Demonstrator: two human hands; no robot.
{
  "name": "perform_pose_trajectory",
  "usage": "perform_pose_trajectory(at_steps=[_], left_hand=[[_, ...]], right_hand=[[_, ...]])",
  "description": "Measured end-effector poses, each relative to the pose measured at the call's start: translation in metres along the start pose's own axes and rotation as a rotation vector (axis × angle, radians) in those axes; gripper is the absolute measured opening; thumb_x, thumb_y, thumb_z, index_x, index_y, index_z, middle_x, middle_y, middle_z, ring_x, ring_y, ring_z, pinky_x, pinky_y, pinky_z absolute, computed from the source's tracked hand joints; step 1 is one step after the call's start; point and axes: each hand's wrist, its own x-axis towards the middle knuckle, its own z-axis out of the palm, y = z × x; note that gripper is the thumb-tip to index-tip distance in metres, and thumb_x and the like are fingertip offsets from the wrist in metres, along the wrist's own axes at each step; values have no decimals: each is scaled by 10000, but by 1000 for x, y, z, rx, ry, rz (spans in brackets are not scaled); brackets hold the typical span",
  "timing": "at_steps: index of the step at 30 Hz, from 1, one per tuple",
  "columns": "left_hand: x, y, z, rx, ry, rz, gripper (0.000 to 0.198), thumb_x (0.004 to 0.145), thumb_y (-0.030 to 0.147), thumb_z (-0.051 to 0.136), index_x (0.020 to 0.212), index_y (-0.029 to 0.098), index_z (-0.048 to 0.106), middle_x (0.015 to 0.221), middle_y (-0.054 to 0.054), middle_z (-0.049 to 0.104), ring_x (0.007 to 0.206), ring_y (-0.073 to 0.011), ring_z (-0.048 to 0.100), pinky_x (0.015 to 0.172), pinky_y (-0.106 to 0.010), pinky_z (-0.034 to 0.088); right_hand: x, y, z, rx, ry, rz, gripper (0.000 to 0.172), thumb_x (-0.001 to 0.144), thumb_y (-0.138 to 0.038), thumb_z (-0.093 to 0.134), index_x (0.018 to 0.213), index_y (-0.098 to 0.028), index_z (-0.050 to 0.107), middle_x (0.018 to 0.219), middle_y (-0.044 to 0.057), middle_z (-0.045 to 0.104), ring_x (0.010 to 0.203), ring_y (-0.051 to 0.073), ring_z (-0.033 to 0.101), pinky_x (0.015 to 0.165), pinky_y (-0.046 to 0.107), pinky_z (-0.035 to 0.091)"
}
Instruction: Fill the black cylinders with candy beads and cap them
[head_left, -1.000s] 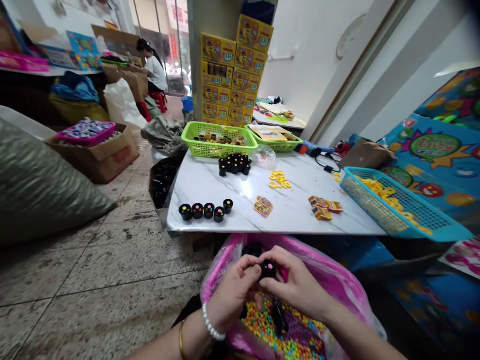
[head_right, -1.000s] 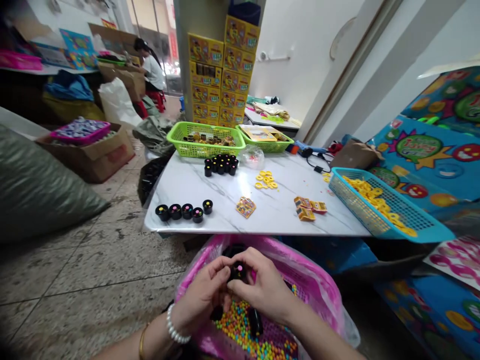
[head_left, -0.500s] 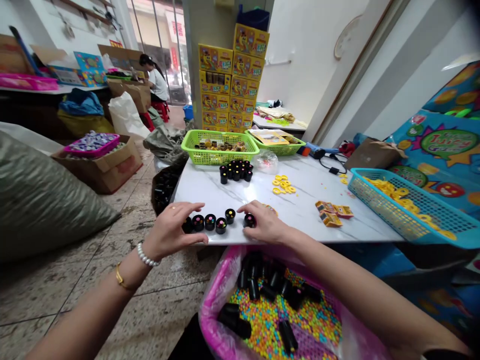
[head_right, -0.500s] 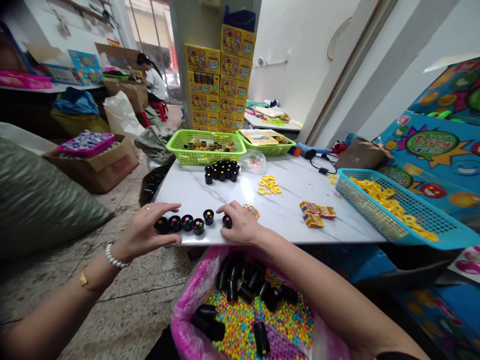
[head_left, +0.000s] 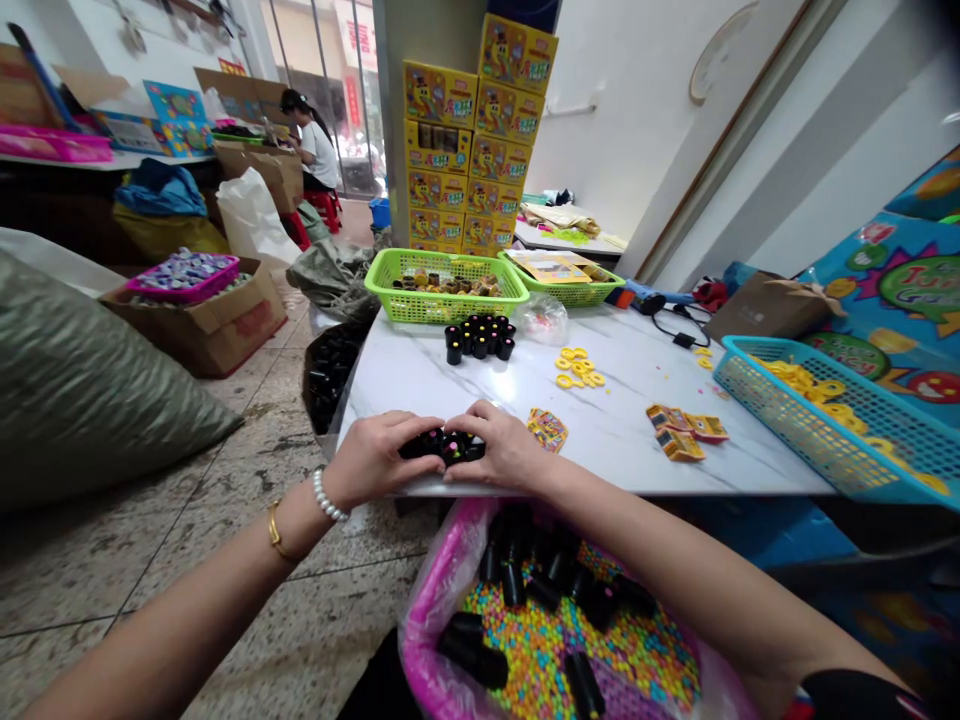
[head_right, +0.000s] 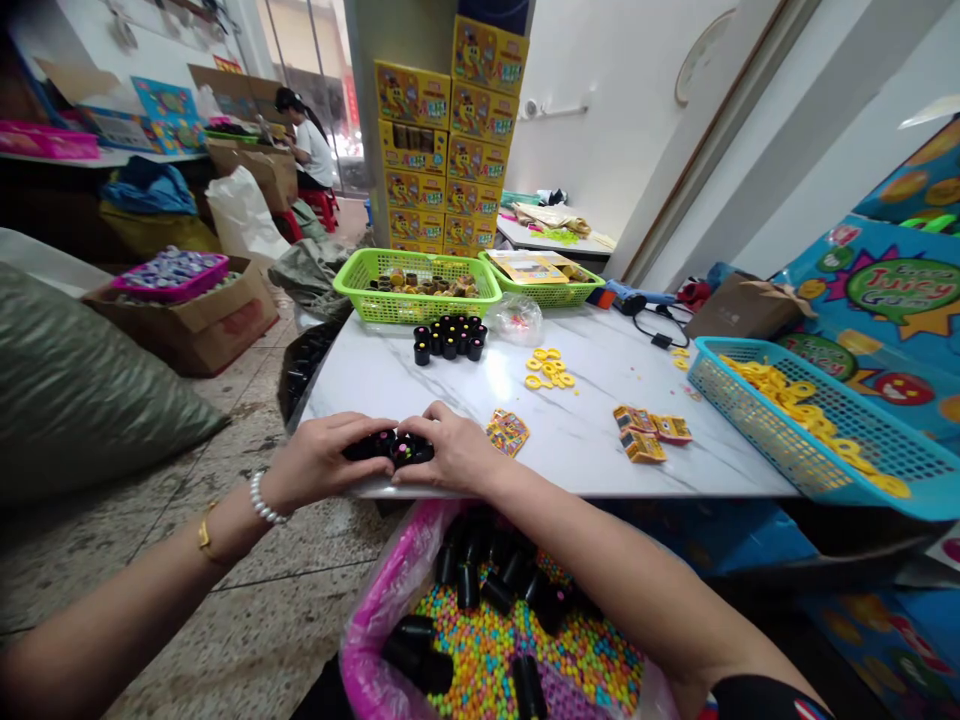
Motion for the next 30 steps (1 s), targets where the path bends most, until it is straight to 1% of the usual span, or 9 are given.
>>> perform_pose_trajectory(at_steps=[3, 7, 12, 18, 22, 24, 26, 28, 30], left_hand=[[4, 0, 1, -36, -33, -37, 368, 822, 414, 664, 1133, 216, 672, 996, -78, 735, 876, -214, 688, 773, -325, 524], [14, -7, 4, -57, -67, -56, 352, 828, 370, 659, 1136, 202, 657, 1036, -78, 726, 913, -222, 681, 811, -339, 515], [43, -30, 11, -25, -75, -45, 363, 818, 343, 664, 1150, 200, 643, 1082, -79, 714, 961, -226, 671, 865, -341, 495], [89, -61, 25, 71, -34, -30, 357, 818, 329, 640, 1151, 202, 644, 1089, -86, 704, 963, -231, 663, 863, -331, 486], [102, -72, 37, 140, -2, -34, 370, 815, 350, 636, 1157, 208, 640, 1063, -95, 689, 911, -240, 657, 801, -327, 488], [106, -76, 41, 162, 11, -43, 381, 817, 359, 633, 1165, 204, 636, 1059, -101, 675, 897, -244, 649, 791, -331, 484], [111, -77, 41, 168, 24, -59, 399, 817, 356, 628, 1183, 198, 625, 1060, -106, 662, 905, -249, 640, 810, -344, 482], [115, -74, 35, 161, 40, -79, 439, 806, 346, 635, 1209, 176, 607, 1084, -122, 644, 962, -269, 622, 873, -381, 470], [111, -60, 22, 157, 74, -99, 526, 777, 352, 662, 1249, 138, 572, 1177, -159, 596, 1101, -315, 561, 980, -451, 417]], right_hand=[[2, 2, 2, 30, 21, -36, 454, 771, -462, 733, 1167, -259, 643, 1050, 55, 563, 903, 176, 571, 820, 333, 484], [8, 9, 2, 27, 51, -32, 427, 769, -437, 740, 1146, -250, 666, 1013, 47, 559, 876, 160, 571, 811, 304, 479], [27, 29, 3, -31, 149, 10, 411, 780, -433, 719, 1147, -254, 674, 982, 34, 568, 858, 155, 585, 816, 272, 476], [60, 64, -1, -181, 241, 172, 417, 761, -499, 720, 1109, -270, 700, 950, 32, 582, 843, 159, 594, 807, 266, 469], [70, 76, -2, -234, 298, 259, 419, 769, -517, 698, 1095, -254, 699, 923, 46, 577, 829, 185, 601, 768, 286, 477], [73, 78, -1, -254, 319, 301, 444, 767, -541, 689, 1108, -256, 691, 935, 57, 580, 830, 200, 606, 758, 298, 480], [74, 78, 0, -267, 333, 343, 479, 765, -569, 681, 1129, -258, 682, 961, 72, 585, 841, 216, 612, 759, 313, 482], [75, 78, 1, -274, 338, 385, 506, 771, -589, 667, 1151, -254, 672, 989, 88, 589, 853, 233, 616, 766, 331, 483], [75, 78, 2, -278, 344, 416, 525, 783, -606, 649, 1171, -253, 664, 1008, 97, 592, 871, 247, 619, 779, 346, 482]])
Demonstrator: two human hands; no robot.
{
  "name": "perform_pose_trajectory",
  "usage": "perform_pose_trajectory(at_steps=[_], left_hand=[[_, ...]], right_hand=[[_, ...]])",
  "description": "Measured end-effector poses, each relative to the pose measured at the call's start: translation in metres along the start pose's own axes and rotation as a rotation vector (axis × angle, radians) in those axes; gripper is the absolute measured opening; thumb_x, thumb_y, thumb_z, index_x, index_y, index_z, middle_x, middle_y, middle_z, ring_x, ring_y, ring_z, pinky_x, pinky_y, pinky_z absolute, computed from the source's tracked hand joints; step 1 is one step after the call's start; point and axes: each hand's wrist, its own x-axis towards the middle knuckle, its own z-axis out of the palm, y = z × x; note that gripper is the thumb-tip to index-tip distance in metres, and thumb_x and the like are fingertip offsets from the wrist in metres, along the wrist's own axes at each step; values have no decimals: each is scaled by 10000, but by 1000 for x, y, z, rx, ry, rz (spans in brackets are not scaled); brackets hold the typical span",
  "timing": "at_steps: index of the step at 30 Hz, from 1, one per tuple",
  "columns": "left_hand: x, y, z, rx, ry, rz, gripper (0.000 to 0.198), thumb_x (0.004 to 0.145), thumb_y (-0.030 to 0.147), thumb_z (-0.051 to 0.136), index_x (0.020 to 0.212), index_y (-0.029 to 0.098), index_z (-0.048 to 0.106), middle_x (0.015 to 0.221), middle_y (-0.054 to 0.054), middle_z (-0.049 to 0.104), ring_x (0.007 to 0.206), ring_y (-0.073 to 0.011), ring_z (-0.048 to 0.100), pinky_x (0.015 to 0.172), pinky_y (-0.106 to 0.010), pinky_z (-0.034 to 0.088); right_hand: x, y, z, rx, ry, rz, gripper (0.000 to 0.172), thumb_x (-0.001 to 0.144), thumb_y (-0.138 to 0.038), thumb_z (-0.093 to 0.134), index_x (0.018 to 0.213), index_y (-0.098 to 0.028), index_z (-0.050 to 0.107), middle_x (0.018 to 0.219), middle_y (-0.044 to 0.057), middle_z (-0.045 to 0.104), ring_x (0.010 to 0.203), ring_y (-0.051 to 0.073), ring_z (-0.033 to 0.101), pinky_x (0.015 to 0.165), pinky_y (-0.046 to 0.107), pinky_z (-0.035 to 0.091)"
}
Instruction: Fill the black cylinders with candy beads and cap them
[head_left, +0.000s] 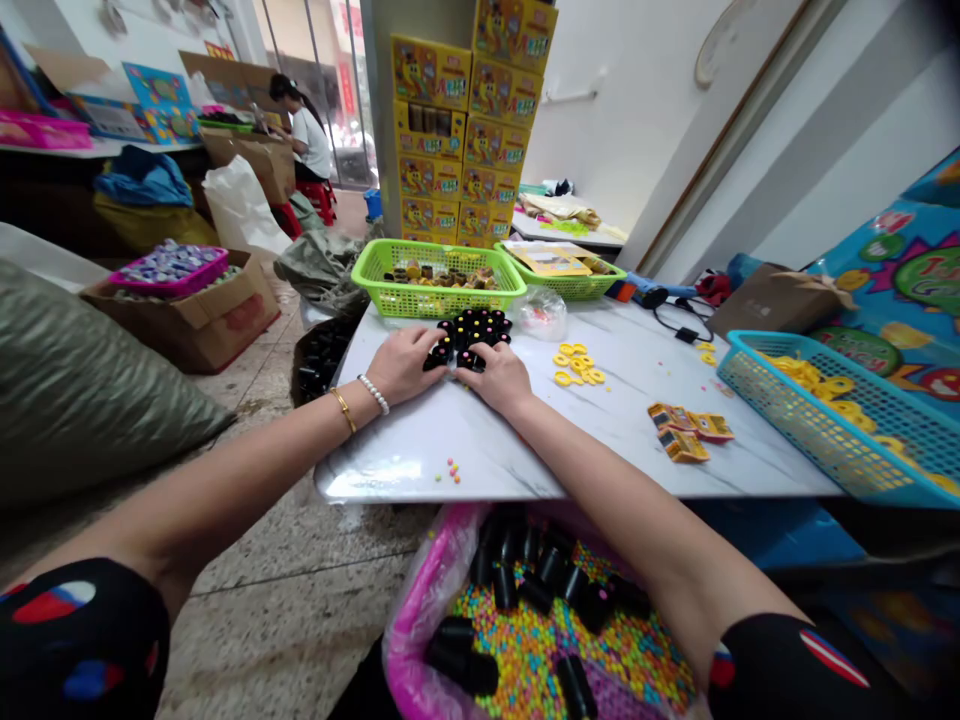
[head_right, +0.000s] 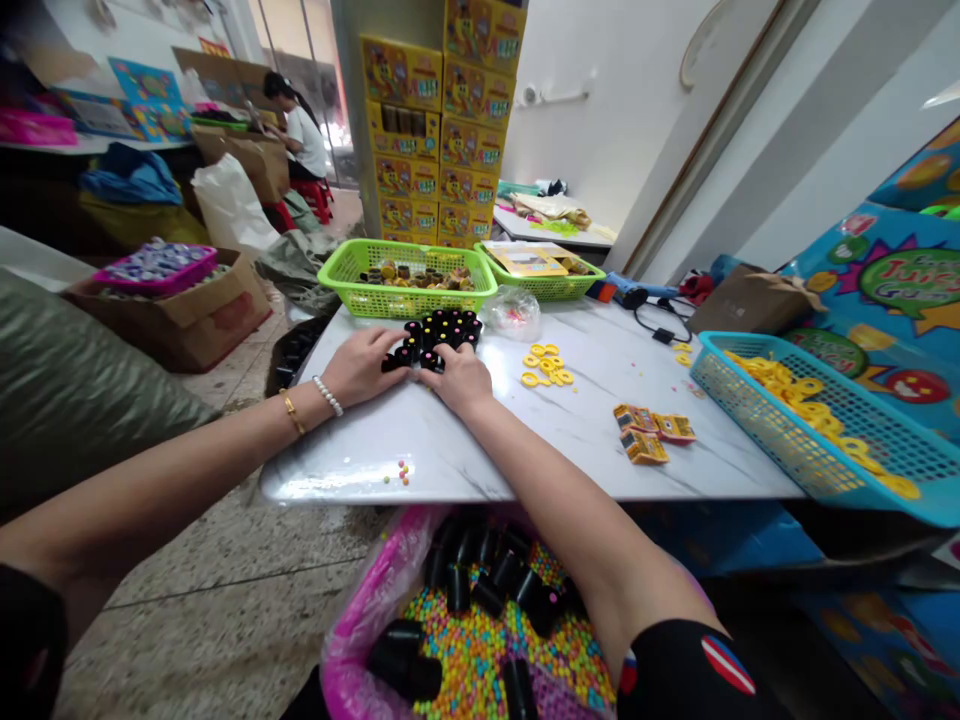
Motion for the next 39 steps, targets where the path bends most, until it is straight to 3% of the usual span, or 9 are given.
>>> perform_pose_trajectory(at_steps=[3, 6, 7, 9, 11, 17, 22, 33, 39], left_hand=[[-45, 43, -28, -126, 203, -80, 616, 737, 404, 711, 1261, 131, 539, 1317, -171, 492, 1268, -349, 418, 1083, -518, 321], [-129, 108, -39, -741, 484, -493, 244, 830, 380, 634, 1002, 212, 590, 952, -48, 591, 896, -202, 577, 821, -363, 514], [-156, 127, -35, -1055, 450, -723, 182, 893, 392, 541, 902, 213, 579, 772, -18, 557, 698, -158, 552, 647, -301, 516], [-194, 154, -20, -1580, 166, -1228, 246, 929, 372, 471, 798, 186, 564, 648, -15, 517, 553, -132, 509, 456, -240, 439], [-202, 166, 0, -1837, 221, -1511, 225, 932, 271, 444, 830, 149, 602, 704, -52, 581, 630, -131, 581, 550, -233, 510], [-153, 155, 19, -2073, 565, -1370, 235, 907, 224, 450, 904, 129, 665, 946, -137, 685, 943, -264, 673, 867, -448, 575], [-156, 149, 11, -2123, 652, -1325, 288, 950, 212, 401, 1094, 141, 641, 1132, -164, 674, 1154, -299, 618, 987, -529, 516], [-182, 152, -5, -2132, 601, -1256, 541, 972, 461, 388, 1322, 63, 494, 1315, -254, 569, 1279, -351, 519, 1042, -496, 483], [-182, 155, -11, -2123, 353, -1277, 503, 974, 405, 428, 1337, 63, 495, 1375, -222, 540, 1292, -334, 508, 1110, -483, 405]], right_hand=[[-2, 1, 1, 17, 34, 13, 551, 783, -628, 640, 1196, -264, 659, 1042, 98, 601, 915, 252, 619, 809, 348, 478], [-2, 3, 1, 48, 51, 7, 578, 782, -635, 641, 1230, -269, 652, 1089, 100, 603, 943, 250, 617, 833, 347, 475], [-2, 3, 2, 54, 47, 4, 586, 783, -637, 638, 1239, -269, 648, 1097, 101, 604, 947, 251, 618, 837, 349, 475], [-2, 4, 2, 56, 39, -6, 588, 785, -639, 635, 1242, -269, 649, 1102, 103, 609, 951, 256, 620, 839, 353, 476], [-1, 4, 2, 47, 43, -20, 589, 780, -641, 638, 1234, -266, 653, 1112, 106, 614, 961, 264, 622, 846, 360, 474], [-2, 8, -1, 70, 79, -40, 666, 790, -630, 632, 1307, -212, 591, 1114, 129, 666, 988, 273, 629, 868, 373, 467], [-2, 18, -4, 136, 170, 22, 639, 811, -668, 571, 1194, -157, 606, 991, 123, 706, 878, 265, 653, 793, 357, 466], [1, 10, -9, 197, 231, -115, 392, 853, -573, 578, 804, -188, 635, 794, 49, 650, 771, 186, 597, 763, 297, 438], [-7, 6, -16, 156, 198, -134, 363, 738, -525, 731, 831, -180, 669, 867, 61, 615, 818, 201, 582, 780, 311, 448]])
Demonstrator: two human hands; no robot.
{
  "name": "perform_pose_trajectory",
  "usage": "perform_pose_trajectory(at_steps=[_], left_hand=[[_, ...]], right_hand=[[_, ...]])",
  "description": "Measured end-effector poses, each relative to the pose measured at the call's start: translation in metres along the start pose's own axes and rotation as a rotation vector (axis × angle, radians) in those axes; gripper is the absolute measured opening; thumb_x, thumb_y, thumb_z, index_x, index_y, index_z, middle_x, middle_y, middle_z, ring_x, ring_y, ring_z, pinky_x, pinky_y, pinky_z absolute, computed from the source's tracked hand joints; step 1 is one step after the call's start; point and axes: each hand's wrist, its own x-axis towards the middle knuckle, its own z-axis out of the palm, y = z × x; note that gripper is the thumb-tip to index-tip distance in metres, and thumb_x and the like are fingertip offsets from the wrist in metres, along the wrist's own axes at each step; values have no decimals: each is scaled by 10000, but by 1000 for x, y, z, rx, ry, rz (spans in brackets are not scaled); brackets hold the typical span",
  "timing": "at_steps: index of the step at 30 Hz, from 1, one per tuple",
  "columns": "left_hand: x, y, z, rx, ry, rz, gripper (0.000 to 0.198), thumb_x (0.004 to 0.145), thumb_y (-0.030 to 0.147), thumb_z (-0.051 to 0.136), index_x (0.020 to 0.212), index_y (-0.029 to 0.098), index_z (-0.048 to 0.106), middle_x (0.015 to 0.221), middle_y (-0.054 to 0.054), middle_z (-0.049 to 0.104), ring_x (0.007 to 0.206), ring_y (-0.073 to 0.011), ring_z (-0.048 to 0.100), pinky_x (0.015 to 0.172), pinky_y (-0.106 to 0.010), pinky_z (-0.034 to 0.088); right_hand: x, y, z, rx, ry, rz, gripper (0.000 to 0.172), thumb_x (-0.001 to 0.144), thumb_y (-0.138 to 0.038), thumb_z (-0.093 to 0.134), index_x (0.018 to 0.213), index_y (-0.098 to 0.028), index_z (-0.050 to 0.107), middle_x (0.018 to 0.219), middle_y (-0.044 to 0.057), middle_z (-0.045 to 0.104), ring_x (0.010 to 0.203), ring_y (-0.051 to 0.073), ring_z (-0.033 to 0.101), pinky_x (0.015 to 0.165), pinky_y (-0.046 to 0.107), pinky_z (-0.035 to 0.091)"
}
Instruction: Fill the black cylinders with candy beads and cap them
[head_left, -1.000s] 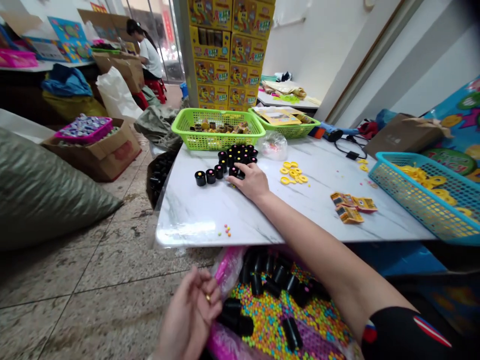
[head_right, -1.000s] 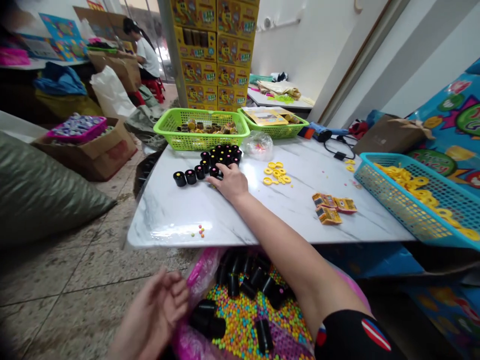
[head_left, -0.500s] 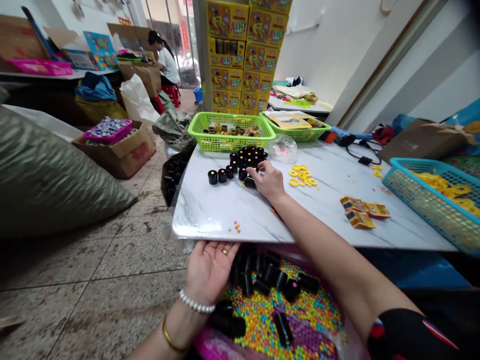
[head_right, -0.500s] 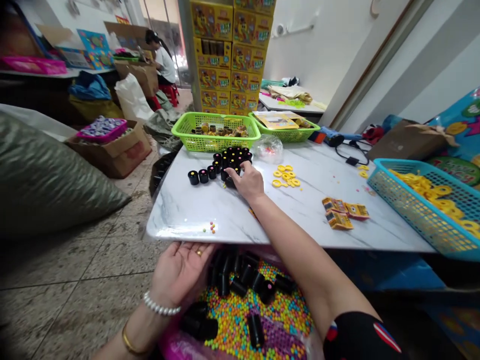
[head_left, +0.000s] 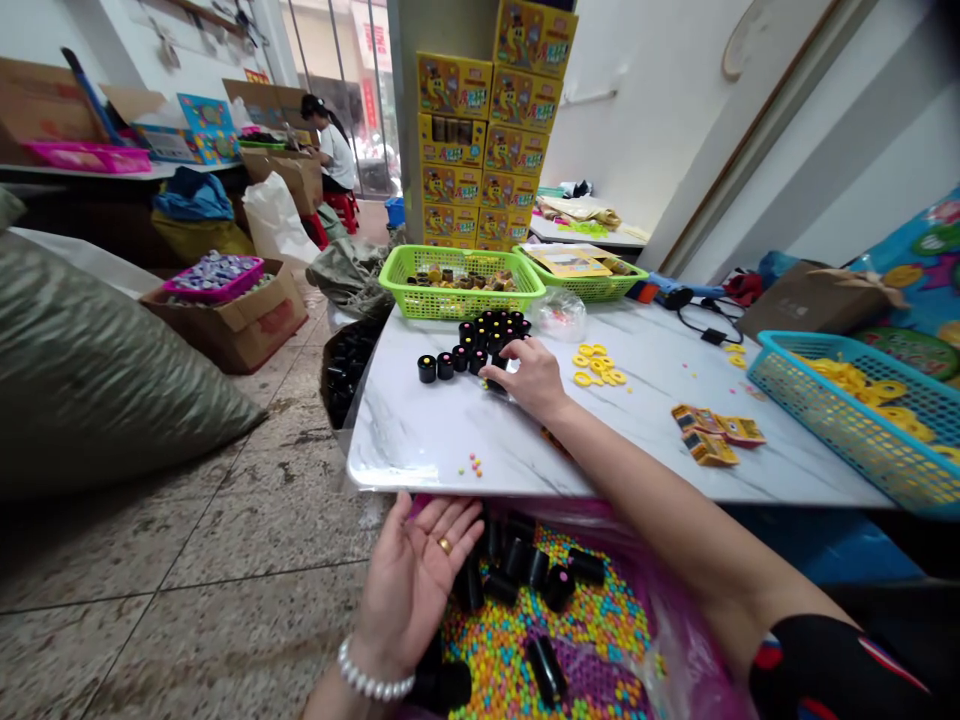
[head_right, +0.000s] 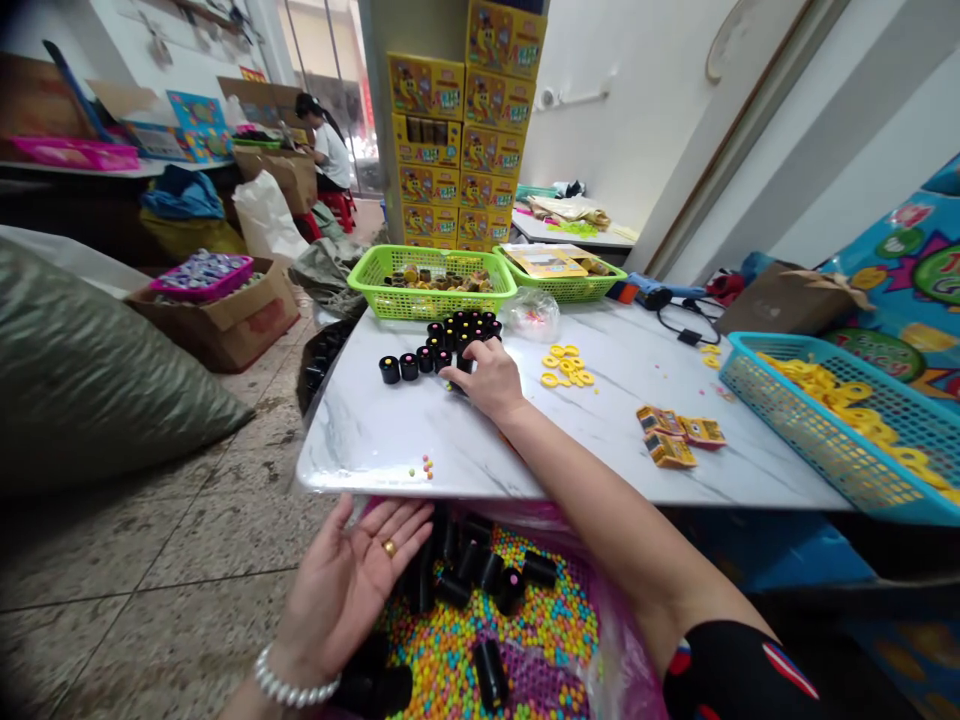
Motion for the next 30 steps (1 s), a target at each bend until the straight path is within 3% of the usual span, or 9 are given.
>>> perform_pose_trajectory(at_steps=[5, 10, 13, 16, 18, 20, 23, 27, 30], left_hand=[[-9, -5, -13, 260, -98, -134, 516, 931, 419, 521, 1264, 28, 575, 1299, -245, 597, 1210, -325, 576, 1060, -449, 432], [-13, -8, -30, 736, -209, -73, 488, 833, 491, 645, 1111, 93, 696, 1087, -200, 710, 1006, -287, 660, 907, -438, 501], [-14, -2, -28, 996, -285, -33, 419, 840, 512, 617, 1092, 190, 711, 1030, -129, 737, 964, -264, 668, 883, -462, 513], [-14, 14, -14, 1203, -402, 149, 321, 871, 458, 581, 1066, 241, 714, 1017, -88, 733, 937, -230, 670, 856, -420, 536], [-12, 29, 1, 1302, -453, 343, 258, 891, 398, 565, 1031, 248, 721, 986, -70, 728, 897, -201, 674, 815, -362, 552], [-6, 44, 16, 1356, -461, 550, 220, 903, 344, 555, 1014, 251, 720, 965, -53, 728, 886, -180, 677, 797, -323, 558], [8, 60, 33, 1412, -377, 803, 201, 905, 290, 562, 1032, 239, 709, 1010, -53, 722, 937, -174, 673, 815, -313, 559], [10, 57, 24, 1400, -281, 994, 173, 911, 221, 562, 1021, 228, 695, 990, -45, 713, 918, -152, 667, 806, -300, 555], [-5, 44, 3, 1397, -381, 1044, 191, 898, 134, 558, 1001, 228, 688, 916, -23, 708, 854, -126, 667, 753, -258, 557]], right_hand=[[-9, -2, -11, 27, -31, 8, 333, 724, -452, 756, 909, -190, 668, 924, 58, 619, 825, 201, 584, 781, 315, 454], [-15, -8, -15, 82, -204, 45, 239, 698, -287, 760, 897, -196, 662, 913, 32, 674, 815, 192, 597, 779, 309, 456], [-17, -9, -17, 98, -251, 89, 261, 717, -228, 729, 973, -213, 681, 965, 14, 713, 862, 182, 628, 790, 297, 468], [-18, -11, -22, 112, -288, 155, 303, 738, -229, 713, 1041, -234, 706, 1076, 20, 719, 952, 186, 635, 857, 312, 468], [-18, -13, -27, 126, -320, 207, 287, 743, -239, 709, 1030, -241, 726, 1065, 24, 724, 897, 182, 644, 847, 320, 478], [-17, -15, -33, 168, -376, 266, 284, 758, -263, 697, 1039, -236, 729, 913, 17, 736, 711, 153, 639, 725, 300, 502], [-16, -14, -45, 271, -507, 332, 313, 788, -304, 675, 1083, -203, 712, 623, -26, 656, 440, 96, 514, 481, 237, 438], [-22, -12, -71, 591, -725, 407, 367, 781, -297, 706, 1130, -185, 682, 571, -53, 601, 380, 48, 404, 392, 184, 352], [-40, -15, -95, 750, -887, 336, 367, 754, -263, 757, 1109, -198, 694, 742, -6, 690, 432, 37, 463, 410, 167, 384]])
